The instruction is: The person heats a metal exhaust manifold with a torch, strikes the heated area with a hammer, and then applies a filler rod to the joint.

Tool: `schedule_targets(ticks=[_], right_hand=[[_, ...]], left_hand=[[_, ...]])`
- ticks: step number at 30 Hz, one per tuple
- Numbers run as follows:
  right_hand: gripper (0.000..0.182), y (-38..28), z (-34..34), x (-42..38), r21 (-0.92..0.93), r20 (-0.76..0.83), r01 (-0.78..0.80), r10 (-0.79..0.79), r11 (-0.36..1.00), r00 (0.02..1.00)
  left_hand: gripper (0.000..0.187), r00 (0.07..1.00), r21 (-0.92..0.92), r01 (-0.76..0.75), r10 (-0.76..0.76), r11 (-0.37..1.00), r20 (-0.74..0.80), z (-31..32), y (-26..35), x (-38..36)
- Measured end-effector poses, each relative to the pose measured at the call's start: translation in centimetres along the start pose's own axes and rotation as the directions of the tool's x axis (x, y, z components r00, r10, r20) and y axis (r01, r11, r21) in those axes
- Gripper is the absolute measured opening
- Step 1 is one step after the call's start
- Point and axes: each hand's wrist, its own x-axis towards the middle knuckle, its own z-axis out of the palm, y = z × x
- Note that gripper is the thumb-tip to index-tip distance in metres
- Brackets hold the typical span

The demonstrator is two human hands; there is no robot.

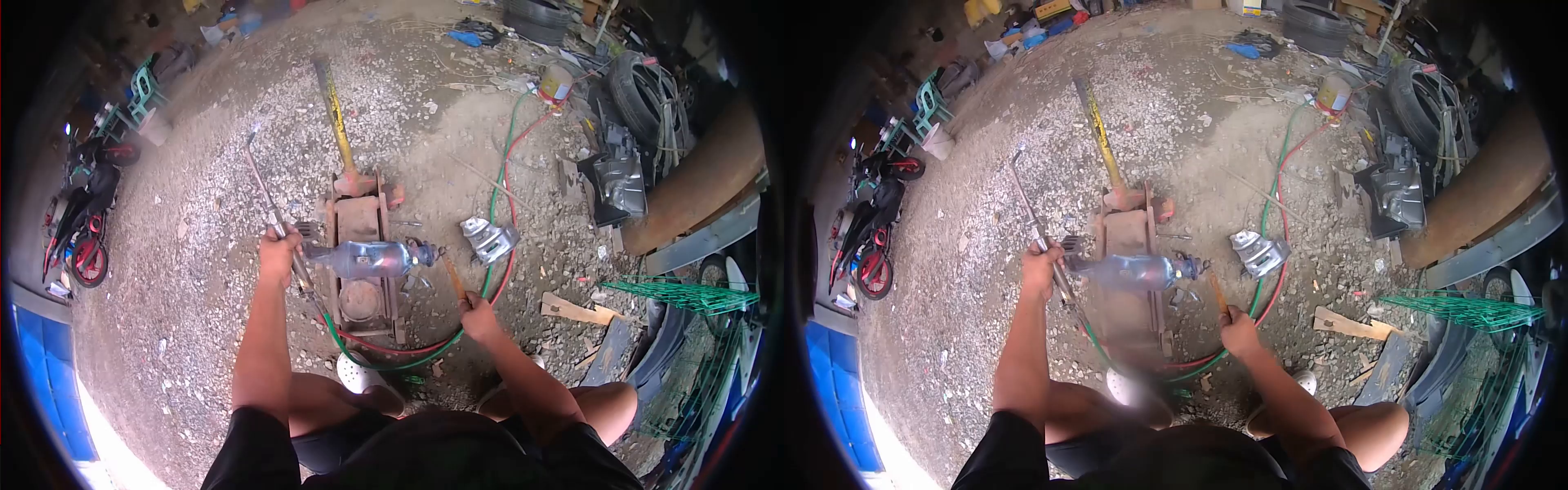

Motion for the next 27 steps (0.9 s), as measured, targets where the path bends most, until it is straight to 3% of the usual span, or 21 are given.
schedule_targets(ticks=[3, 4, 5, 12, 14, 18, 22, 27], right_hand=[[0.032, 3.6, 2.9, -2.8, 0.035, -0.047, 0.018, -0.016, 0.999, 0.999], [0.032, 5.1, 3.9, -4.0, 0.097, -0.017, -0.057, 0.059, 0.994, 0.998], [0.033, 6.0, 4.5, -4.7, 0.155, 0.019, -0.129, 0.127, 0.98, 0.992], [0.031, 4.5, 5.4, -4.4, 0.266, -0.033, -0.09, 0.103, 0.96, 0.994], [0.03, 3.1, 5.1, -4.0, 0.162, -0.134, 0.039, -0.018, 0.986, 0.991], [0.029, -0.9, 3.7, -3.9, 0.062, -0.126, 0.06, -0.052, 0.996, 0.991], [0.03, -1.6, 2.8, -4.4, -0.037, -0.111, 0.108, -0.112, 0.993, 0.988], [0.033, -1.3, 2.6, -6.4, -0.176, -0.054, 0.12, -0.131, 0.977, 0.99]], left_hand=[[0.024, 0.996, -0.086, -0.036, 0.042, 0.996, 0.073, 1.6, 0.3, -0.4], [0.024, 0.993, -0.134, -0.038, 0.053, 0.99, 0.109, 2.2, 0.3, -0.8], [0.024, 0.993, -0.134, -0.04, 0.054, 0.99, 0.106, 2.9, 0.3, -1.2], [0.024, 1.0, -0.091, -0.029, 0.029, 0.995, -0.006, 1.7, 0.3, -0.2], [0.023, 0.987, -0.107, 0.054, -0.07, 0.993, -0.147, 0.6, -0.2, 0.7], [0.026, 0.939, -0.091, 0.097, -0.121, 0.991, -0.322, -3.4, -3.8, 3.0], [0.01, 0.913, -0.166, 0.228, -0.27, 0.959, -0.305, -6.8, -4.9, 3.1], [0.013, 0.869, -0.163, 0.218, -0.268, 0.962, -0.416, -7.9, -7.2, 3.6]])
